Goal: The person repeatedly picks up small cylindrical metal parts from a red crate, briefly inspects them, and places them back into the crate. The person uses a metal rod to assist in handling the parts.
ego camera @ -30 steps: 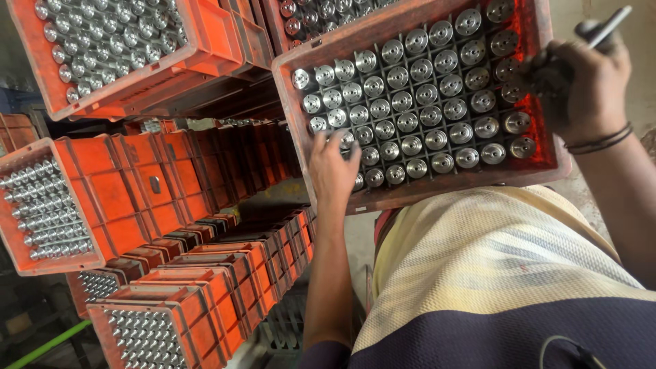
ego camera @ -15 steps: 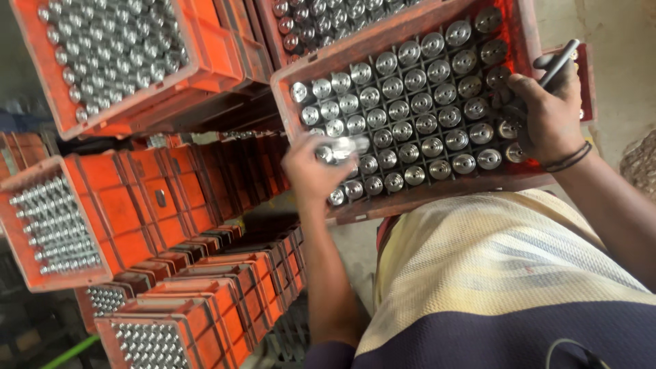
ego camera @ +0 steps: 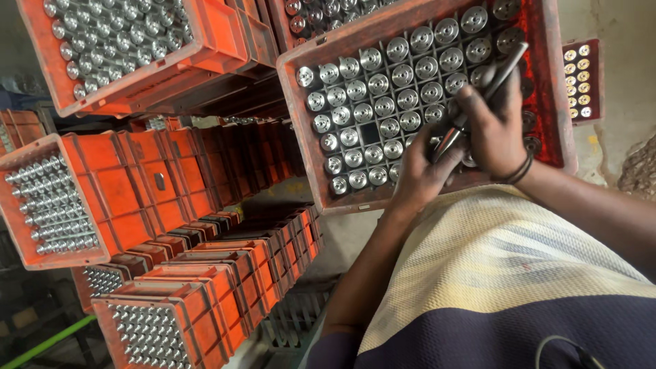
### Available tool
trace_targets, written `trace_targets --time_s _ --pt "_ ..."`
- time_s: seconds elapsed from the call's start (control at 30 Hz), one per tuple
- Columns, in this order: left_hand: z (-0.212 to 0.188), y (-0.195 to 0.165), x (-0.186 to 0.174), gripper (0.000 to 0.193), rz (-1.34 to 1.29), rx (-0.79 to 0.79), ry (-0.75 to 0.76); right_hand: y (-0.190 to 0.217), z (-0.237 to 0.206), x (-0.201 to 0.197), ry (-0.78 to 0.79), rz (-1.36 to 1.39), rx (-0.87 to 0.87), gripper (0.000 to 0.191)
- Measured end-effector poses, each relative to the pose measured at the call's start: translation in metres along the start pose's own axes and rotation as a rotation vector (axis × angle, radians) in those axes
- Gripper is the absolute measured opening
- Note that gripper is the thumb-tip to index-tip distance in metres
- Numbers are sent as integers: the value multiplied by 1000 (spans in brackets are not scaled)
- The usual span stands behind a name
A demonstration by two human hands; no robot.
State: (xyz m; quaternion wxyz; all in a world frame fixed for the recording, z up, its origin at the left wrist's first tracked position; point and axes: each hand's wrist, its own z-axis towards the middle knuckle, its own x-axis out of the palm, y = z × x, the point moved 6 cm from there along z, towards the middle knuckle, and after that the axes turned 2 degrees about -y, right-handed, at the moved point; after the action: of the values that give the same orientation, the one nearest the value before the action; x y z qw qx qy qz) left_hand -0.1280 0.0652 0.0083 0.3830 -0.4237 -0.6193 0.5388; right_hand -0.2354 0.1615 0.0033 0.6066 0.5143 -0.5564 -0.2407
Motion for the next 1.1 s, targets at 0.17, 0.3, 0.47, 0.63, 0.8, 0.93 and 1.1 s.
trace_targets --time_s 0.17,0.3,0.47,0.63,0.8,0.93,1.1 --pt "-14 -5 6 40 73 33 17 12 17 -19 63 -85 -78 22" --pt "-29 -7 -52 40 640 -28 -204 51 59 -80 -188 31 -125 12" --pt "-5 6 -119 49 1115 -49 -370 47 57 -112 -219 135 -75 15" --pt "8 20 -110 44 1126 -90 -280 16 33 -109 -239 139 29 23" --pt "38 19 -96 52 1220 -167 -245 -2 25 -102 -200 56 36 28" --pt "58 6 -93 48 1237 -211 -140 -17 23 -102 -178 118 74 27" --pt "37 -44 -115 38 965 177 -98 -14 21 -109 -178 53 20 26"
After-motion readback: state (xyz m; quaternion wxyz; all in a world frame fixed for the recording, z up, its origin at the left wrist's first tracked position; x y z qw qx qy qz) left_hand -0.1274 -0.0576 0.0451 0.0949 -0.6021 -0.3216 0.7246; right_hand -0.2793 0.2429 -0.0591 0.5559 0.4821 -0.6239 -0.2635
